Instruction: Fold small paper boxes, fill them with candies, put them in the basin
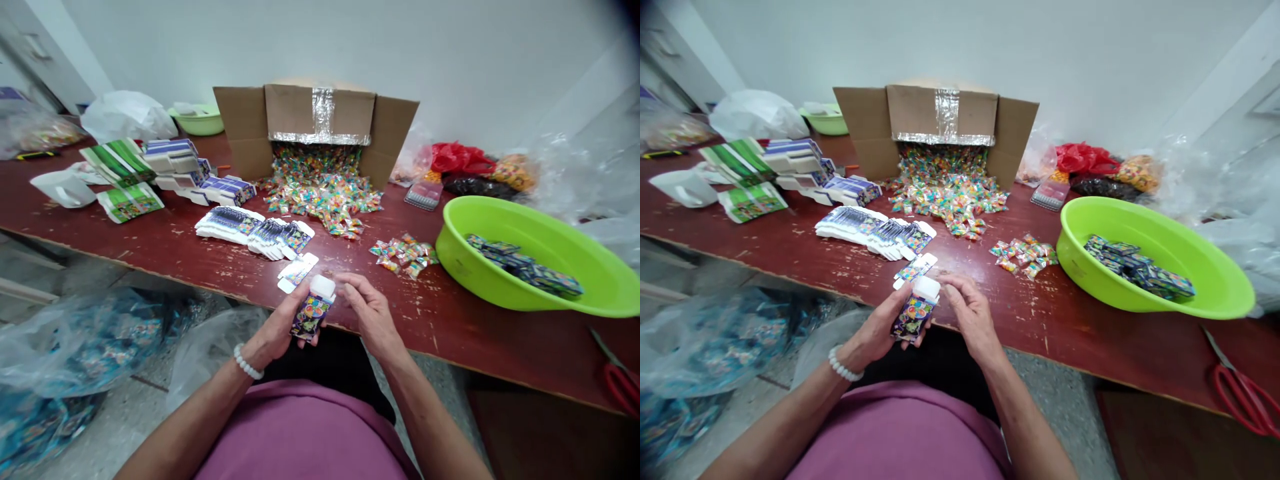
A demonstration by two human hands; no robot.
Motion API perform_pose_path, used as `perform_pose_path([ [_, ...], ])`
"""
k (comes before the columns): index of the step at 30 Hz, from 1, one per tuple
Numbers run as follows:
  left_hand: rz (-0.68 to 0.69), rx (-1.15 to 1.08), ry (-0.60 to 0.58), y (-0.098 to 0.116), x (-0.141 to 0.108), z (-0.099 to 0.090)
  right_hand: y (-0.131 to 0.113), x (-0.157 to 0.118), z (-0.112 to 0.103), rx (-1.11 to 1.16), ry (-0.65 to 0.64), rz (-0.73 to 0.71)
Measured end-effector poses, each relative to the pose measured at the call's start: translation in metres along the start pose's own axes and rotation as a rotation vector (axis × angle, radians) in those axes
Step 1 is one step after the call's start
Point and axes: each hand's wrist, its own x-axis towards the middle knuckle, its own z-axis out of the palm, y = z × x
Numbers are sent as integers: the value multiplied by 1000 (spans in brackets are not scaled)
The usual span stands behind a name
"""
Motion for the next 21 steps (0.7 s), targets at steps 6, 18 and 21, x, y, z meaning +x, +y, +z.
perform_pose_path([
  [6,49,57,37,-3,-1,5,6,-4,8,181,-205,185],
  [18,-177,-232,-114,-6,2,3,-7,-5,9,-37,-186,7],
  [21,-77,-66,30,-7,0,7,-3,-1,12,122,-179,192],
])
